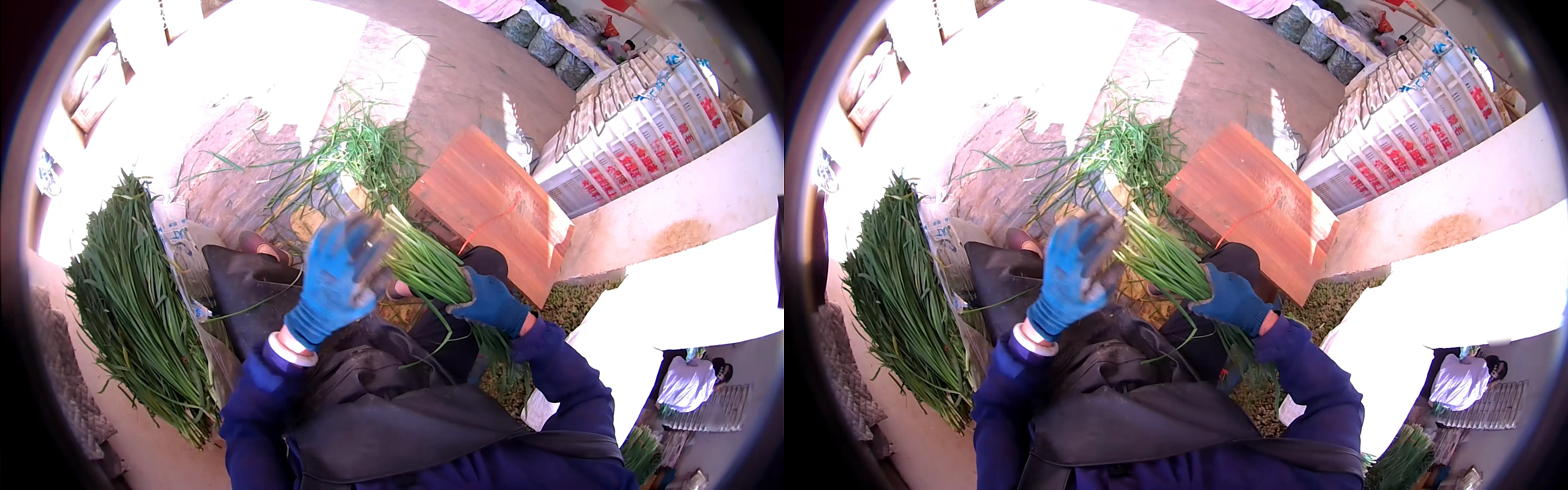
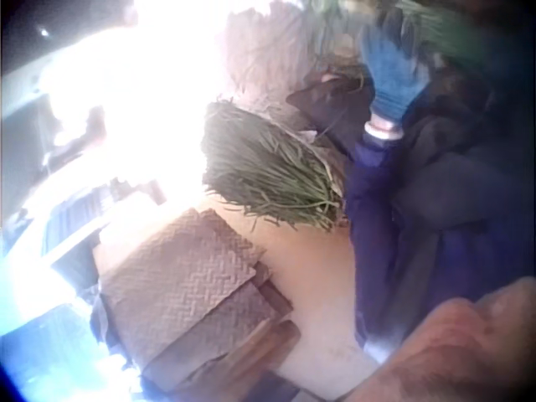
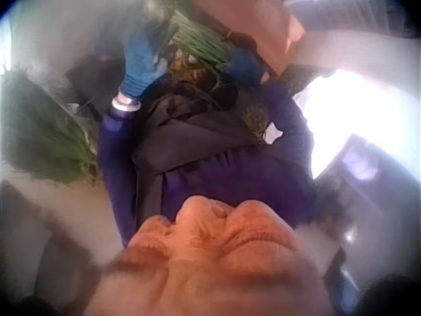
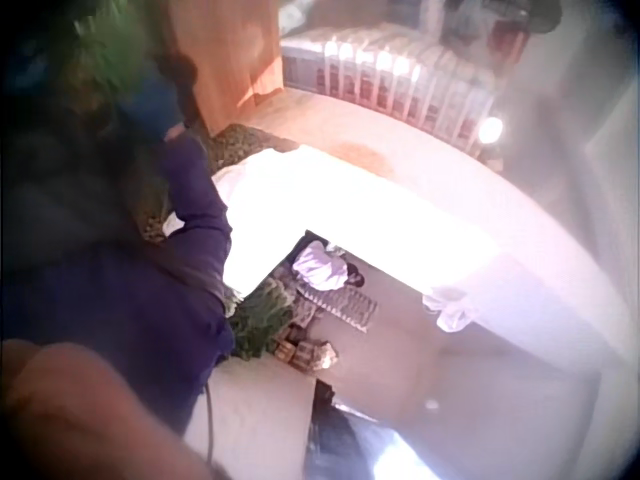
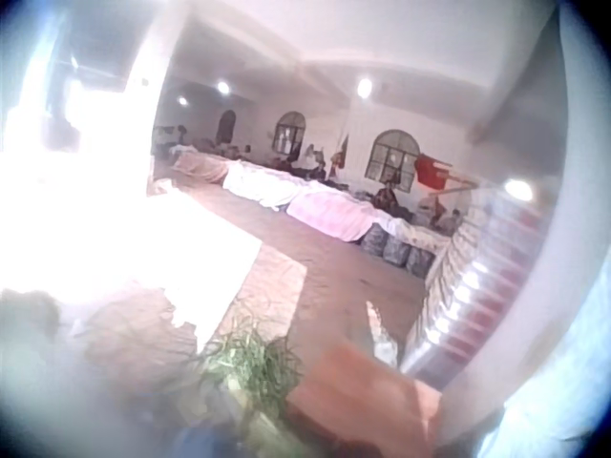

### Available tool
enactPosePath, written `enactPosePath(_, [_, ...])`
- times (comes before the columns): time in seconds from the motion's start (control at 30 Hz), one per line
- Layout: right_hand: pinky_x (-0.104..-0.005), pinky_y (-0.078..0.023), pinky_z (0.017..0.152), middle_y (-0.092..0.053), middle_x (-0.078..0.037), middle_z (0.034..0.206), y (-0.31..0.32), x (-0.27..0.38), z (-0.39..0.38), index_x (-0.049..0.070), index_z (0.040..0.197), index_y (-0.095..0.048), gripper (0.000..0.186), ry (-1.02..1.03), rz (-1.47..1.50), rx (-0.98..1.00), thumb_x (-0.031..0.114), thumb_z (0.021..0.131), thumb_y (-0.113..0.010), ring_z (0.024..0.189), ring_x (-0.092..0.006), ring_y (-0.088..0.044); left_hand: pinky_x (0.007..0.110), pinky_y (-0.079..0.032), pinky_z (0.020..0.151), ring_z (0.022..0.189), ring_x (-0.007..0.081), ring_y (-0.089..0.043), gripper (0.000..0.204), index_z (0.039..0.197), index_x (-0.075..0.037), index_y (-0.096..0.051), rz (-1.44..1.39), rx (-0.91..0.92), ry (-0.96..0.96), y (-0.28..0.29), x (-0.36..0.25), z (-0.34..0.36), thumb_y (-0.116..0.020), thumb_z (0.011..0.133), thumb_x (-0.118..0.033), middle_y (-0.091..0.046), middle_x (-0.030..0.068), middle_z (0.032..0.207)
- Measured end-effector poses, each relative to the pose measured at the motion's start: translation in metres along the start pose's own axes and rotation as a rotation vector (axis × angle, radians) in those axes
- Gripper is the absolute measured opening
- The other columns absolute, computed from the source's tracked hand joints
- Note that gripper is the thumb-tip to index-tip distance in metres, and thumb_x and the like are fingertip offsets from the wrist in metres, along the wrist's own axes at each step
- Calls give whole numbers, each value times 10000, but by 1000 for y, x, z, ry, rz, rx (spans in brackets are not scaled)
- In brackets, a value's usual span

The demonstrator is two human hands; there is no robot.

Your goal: The person picks up large bundles of green onions, removes the outer dry leaves by hand, and places the cleaned bundles onto a wooden surface.

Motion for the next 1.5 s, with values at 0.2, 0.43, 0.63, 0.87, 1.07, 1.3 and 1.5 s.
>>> enactPosePath(0.2, [-233, -423, 478, -602, -7, 693, 31, -7, -4, 43, 1237, -474, 605, -340, 451, 38, 160, 728, -781, 535, -73, -535, 494, -330, 952, 1171, 321, -420, 458, 1190, -121, -584, 403, 423, 534, -57, 74, -96, -601, 779, -323, -505, 121, 1211])
enactPosePath(0.43, [-324, -490, 571, -640, -63, 709, 151, -115, -32, 27, 1173, -507, 571, -390, 249, -392, 197, 697, -774, 593, -172, -618, 413, -437, 869, 1054, 324, -558, 401, 1128, -71, -599, -113, 440, 629, -69, 78, -121, -635, 793, -287, -592, 137, 1132])
enactPosePath(0.63, [-375, -505, 678, -665, -150, 844, 189, -209, 5, 58, 1198, -495, 621, -258, -270, -465, 302, 681, -735, 761, -278, -663, 365, -482, 806, 962, 334, -604, 394, 1130, -28, -587, -456, 477, 727, -71, 46, -127, -649, 789, -215, -613, 151, 1072])
enactPosePath(0.87, [-431, -461, 881, -559, -211, 1156, 82, -315, 104, 79, 1291, -449, 753, -453, -364, -266, 366, 654, -728, 1056, -342, -570, 362, -469, 837, 982, 343, -590, 391, 1145, -5, -576, -500, 460, 805, -53, -1, -114, -640, 803, -183, -603, 183, 1079])
enactPosePath(1.07, [-479, -441, 918, -464, -184, 1302, 58, -323, 146, 101, 1362, -374, 822, -665, -475, -212, 367, 662, -713, 1131, -375, -521, 331, -447, 892, 1047, 287, -584, 396, 1180, 22, -550, -414, 611, 818, -36, -32, -130, -629, 834, -153, -587, 179, 1142])
enactPosePath(1.3, [-502, -444, 885, -476, -153, 1315, 93, -263, 170, 122, 1418, -303, 915, -307, -744, -390, 404, 665, -741, 1103, -350, -546, 329, -451, 889, 1044, 295, -579, 405, 1197, 11, -540, -440, 512, 806, -6, -47, -143, -620, 844, -172, -586, 170, 1145])
enactPosePath(1.5, [-387, -450, 916, -511, -172, 1252, -55, -52, 171, 53, 1329, -436, 731, 436, -297, 74, 209, 683, -740, 1114, -335, -528, 326, -457, 871, 997, 262, -595, 374, 1183, 18, -551, -380, 298, 848, 59, -65, -147, -604, 854, -151, -600, 149, 1113])
Point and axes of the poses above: each hand's wrist, its own z-axis towards the middle knuckle, its own y-axis out of the back of the hand, x = y × z, the point moved 2 cm from there along z, towards the middle knuckle
